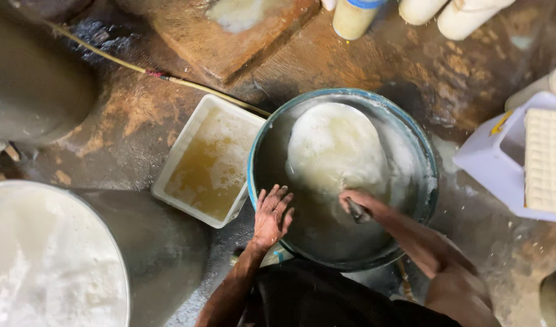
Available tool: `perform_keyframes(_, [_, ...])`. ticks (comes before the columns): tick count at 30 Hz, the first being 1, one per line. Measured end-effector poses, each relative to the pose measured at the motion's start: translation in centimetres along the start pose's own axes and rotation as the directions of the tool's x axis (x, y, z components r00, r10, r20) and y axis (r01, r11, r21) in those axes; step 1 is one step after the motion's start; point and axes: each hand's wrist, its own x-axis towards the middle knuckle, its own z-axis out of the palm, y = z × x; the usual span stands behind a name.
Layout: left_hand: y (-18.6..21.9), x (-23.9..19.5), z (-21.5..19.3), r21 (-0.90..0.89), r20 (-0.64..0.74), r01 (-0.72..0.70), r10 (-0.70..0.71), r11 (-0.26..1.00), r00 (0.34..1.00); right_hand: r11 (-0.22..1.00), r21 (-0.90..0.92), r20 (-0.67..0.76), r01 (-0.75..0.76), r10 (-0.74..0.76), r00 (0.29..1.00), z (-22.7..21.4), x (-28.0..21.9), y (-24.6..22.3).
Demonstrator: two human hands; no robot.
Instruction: The person stirs a white foamy mixture in a large metal bowl using a metal ladle, then scoops portions into a smaller blue bucket. The person repeats this process multiple times, transferring the mixture between containers.
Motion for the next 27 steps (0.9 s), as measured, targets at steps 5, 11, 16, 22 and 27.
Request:
perform_keyframes(5, [-1.9,-4.5,-1.5,0.003,-0.197,0.13,-0.127,0.991,0.972,0.963,-0.257,0.121,-0.084,0.119,0.985,-1.5,-6.5,-6.0])
perform_keyframes(11, [-7.8,-14.2,-5.9,0.062,-0.407,0.467,-0.405,0.882,0.819,0.937,-0.248,0.054,-0.246,0.267,0.962,2.2,-11.0,-11.9])
perform_keyframes(16, [-11.7,-25.0,-10.7,0.089,-0.604,0.716,-0.534,0.692,0.592,0.898,-0.3,0.015,-0.32,0.34,0.94,9.6,-10.7,-15.2])
perform_keyframes(22, [-13.5,-37.4,-15.1,0.044,-0.679,0.883,-0.634,0.468,0.37,0.784,-0.527,0.047,-0.329,0.413,0.909,22.6,-8.4,-17.0])
perform_keyframes(27, [-15.0,-43.2,-17.7,-0.036,-0.675,0.916,-0.686,0.398,0.272,0.784,-0.576,0.208,-0.232,0.415,0.886,32.0,-2.9,-16.0])
